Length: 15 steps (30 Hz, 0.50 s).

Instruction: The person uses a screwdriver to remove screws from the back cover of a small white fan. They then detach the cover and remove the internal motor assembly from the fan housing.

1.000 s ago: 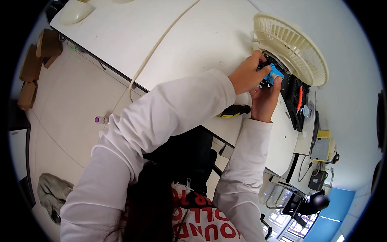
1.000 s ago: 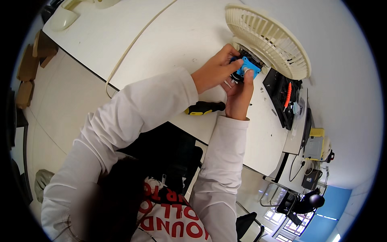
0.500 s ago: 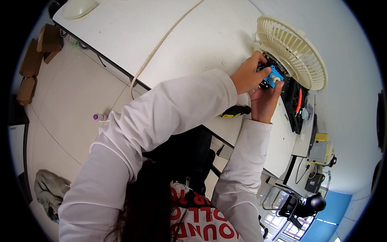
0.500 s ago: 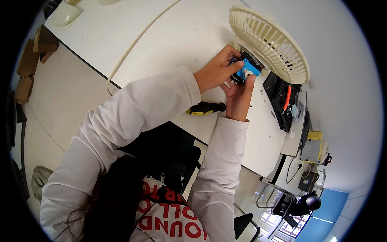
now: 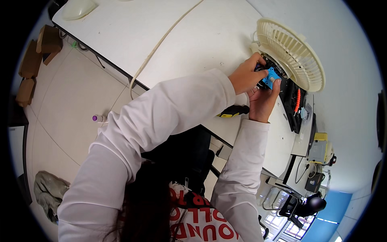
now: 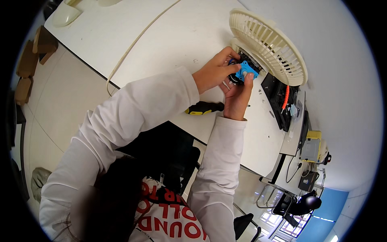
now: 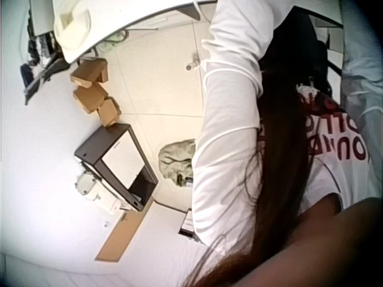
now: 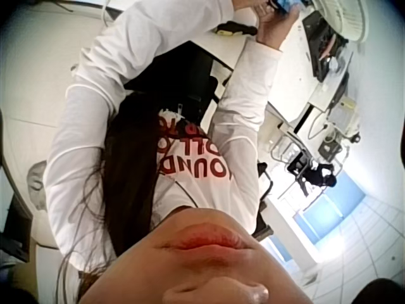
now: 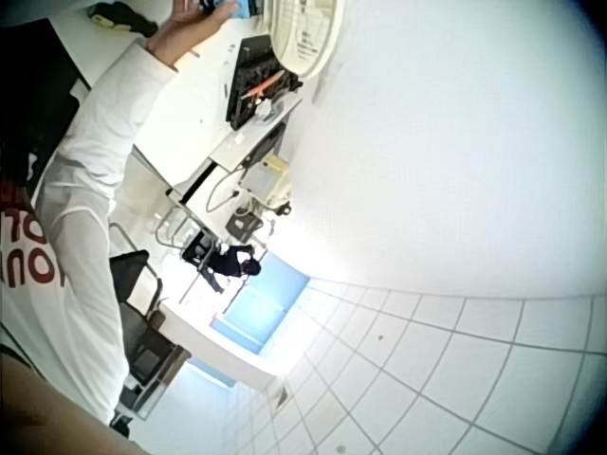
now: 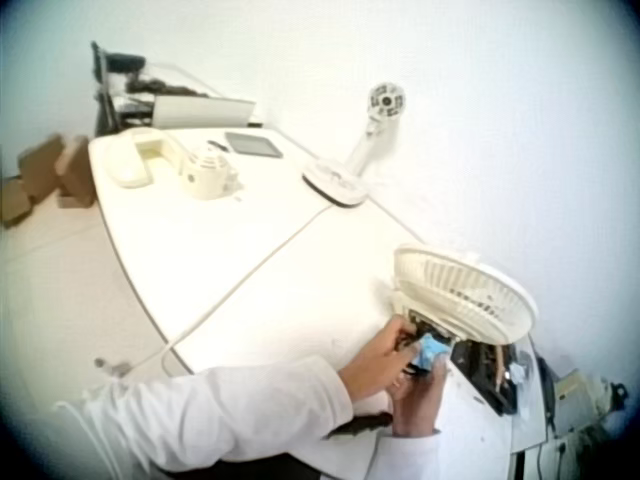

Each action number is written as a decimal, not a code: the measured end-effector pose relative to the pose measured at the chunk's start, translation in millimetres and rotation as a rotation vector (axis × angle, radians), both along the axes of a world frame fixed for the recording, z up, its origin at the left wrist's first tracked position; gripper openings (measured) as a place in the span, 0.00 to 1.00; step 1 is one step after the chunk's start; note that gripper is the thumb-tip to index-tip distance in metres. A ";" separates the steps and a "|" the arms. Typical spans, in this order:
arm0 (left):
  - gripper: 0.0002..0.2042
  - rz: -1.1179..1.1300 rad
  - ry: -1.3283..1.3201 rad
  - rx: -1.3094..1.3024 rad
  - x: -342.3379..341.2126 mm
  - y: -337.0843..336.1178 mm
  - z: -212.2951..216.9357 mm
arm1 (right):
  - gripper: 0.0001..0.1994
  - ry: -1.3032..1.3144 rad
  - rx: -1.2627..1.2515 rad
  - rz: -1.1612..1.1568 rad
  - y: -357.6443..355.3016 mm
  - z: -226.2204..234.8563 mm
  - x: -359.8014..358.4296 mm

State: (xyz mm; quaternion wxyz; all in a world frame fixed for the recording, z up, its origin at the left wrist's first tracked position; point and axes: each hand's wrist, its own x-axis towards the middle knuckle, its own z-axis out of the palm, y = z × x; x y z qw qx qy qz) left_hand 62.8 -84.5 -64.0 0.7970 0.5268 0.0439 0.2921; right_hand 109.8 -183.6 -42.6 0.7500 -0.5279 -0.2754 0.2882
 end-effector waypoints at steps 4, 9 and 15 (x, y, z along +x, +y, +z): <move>0.13 -0.035 0.031 -0.066 -0.4 -1.4 0.0 | 0.25 -0.030 -0.010 -0.034 0.3 -1.5 -1.9; 0.14 0.002 0.007 -0.070 -3.0 -2.0 0.6 | 0.26 -0.044 -0.041 -0.042 -0.1 0.9 -5.0; 0.16 0.061 0.105 -0.101 -8.4 -1.5 9.4 | 0.27 -0.070 -0.116 0.014 -0.7 -4.4 1.1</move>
